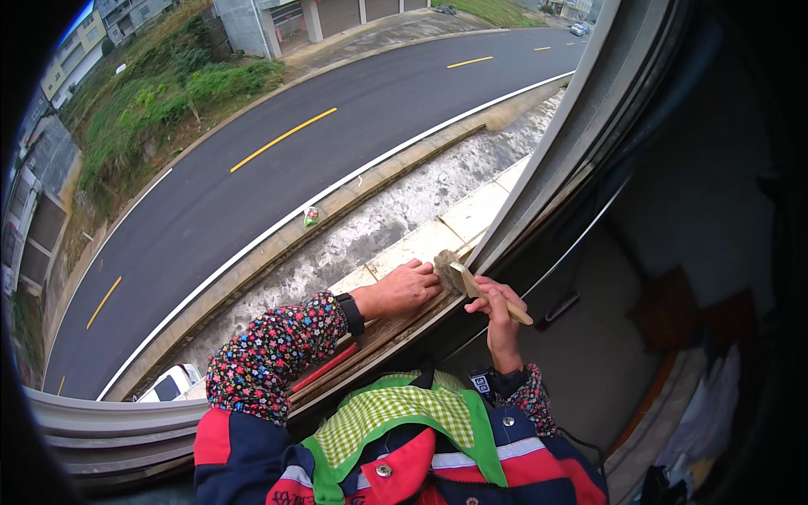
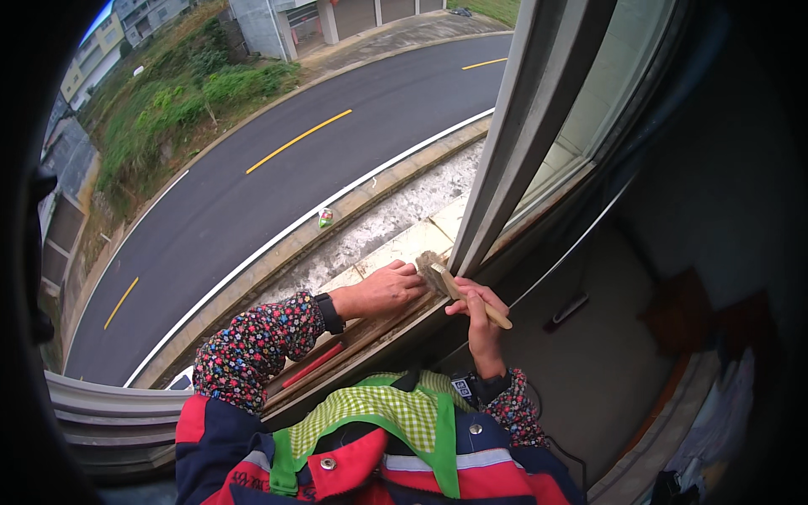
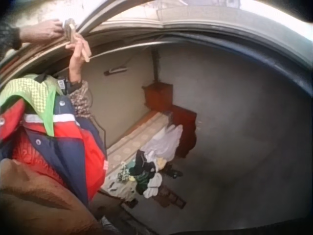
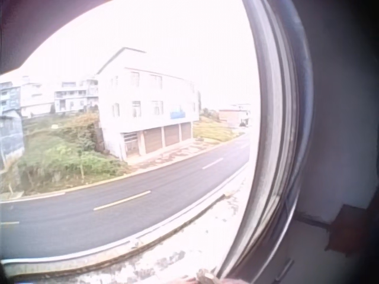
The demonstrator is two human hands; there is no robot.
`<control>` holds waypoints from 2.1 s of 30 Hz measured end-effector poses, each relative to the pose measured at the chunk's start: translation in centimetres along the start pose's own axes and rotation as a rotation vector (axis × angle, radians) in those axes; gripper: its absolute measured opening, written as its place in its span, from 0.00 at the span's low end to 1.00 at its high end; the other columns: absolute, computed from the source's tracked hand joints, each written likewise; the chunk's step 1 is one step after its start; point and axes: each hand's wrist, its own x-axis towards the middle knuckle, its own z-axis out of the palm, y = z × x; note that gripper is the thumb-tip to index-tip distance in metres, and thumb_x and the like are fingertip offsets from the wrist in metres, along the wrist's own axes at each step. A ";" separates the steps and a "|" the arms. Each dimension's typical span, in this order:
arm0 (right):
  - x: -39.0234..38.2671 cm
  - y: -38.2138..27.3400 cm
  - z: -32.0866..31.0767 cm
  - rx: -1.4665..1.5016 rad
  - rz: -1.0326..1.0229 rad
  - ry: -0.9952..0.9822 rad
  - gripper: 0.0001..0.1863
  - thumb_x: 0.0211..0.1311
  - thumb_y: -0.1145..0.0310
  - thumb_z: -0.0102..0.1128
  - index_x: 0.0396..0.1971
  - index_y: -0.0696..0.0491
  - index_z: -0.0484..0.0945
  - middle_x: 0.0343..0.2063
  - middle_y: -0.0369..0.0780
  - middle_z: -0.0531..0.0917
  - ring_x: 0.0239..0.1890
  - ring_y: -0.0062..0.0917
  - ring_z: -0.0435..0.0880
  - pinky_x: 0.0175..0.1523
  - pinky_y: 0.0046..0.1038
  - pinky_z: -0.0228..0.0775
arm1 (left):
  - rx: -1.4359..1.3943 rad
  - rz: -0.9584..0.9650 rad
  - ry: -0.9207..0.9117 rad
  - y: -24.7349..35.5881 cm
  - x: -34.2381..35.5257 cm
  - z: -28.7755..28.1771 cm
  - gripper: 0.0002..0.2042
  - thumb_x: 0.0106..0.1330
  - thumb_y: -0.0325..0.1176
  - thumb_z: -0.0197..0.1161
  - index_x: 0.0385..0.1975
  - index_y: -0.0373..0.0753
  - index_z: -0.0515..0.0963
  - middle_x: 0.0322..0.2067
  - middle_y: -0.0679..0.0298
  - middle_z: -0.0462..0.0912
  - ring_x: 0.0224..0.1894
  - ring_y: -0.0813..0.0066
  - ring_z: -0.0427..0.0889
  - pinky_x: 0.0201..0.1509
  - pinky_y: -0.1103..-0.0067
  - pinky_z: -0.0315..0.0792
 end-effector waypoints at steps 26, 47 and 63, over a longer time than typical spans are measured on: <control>0.2 0.1 -0.4 0.030 0.000 -0.005 0.12 0.71 0.72 0.49 0.39 0.66 0.79 0.47 0.50 0.83 0.27 0.26 0.84 0.39 0.28 0.82 | 0.079 -0.009 0.264 -1.0 -0.4 -1.7 0.06 0.50 0.34 0.64 0.17 0.45 0.74 0.22 0.69 0.75 0.36 0.69 0.75 0.48 0.71 0.68; -0.6 -1.5 0.1 -0.023 -0.011 -0.024 0.12 0.72 0.73 0.49 0.40 0.65 0.80 0.49 0.49 0.83 0.29 0.25 0.84 0.41 0.29 0.82 | 0.252 0.190 -0.020 0.7 -0.6 -2.3 0.04 0.51 0.35 0.62 0.18 0.48 0.81 0.26 0.73 0.78 0.42 0.71 0.74 0.45 0.75 0.65; 0.4 0.6 -1.0 0.017 -0.002 -0.013 0.12 0.71 0.73 0.50 0.40 0.66 0.81 0.47 0.47 0.84 0.29 0.23 0.84 0.41 0.24 0.80 | 0.297 -0.180 0.291 -3.1 -2.0 -4.1 0.06 0.52 0.32 0.63 0.18 0.45 0.72 0.21 0.68 0.74 0.31 0.69 0.76 0.43 0.72 0.69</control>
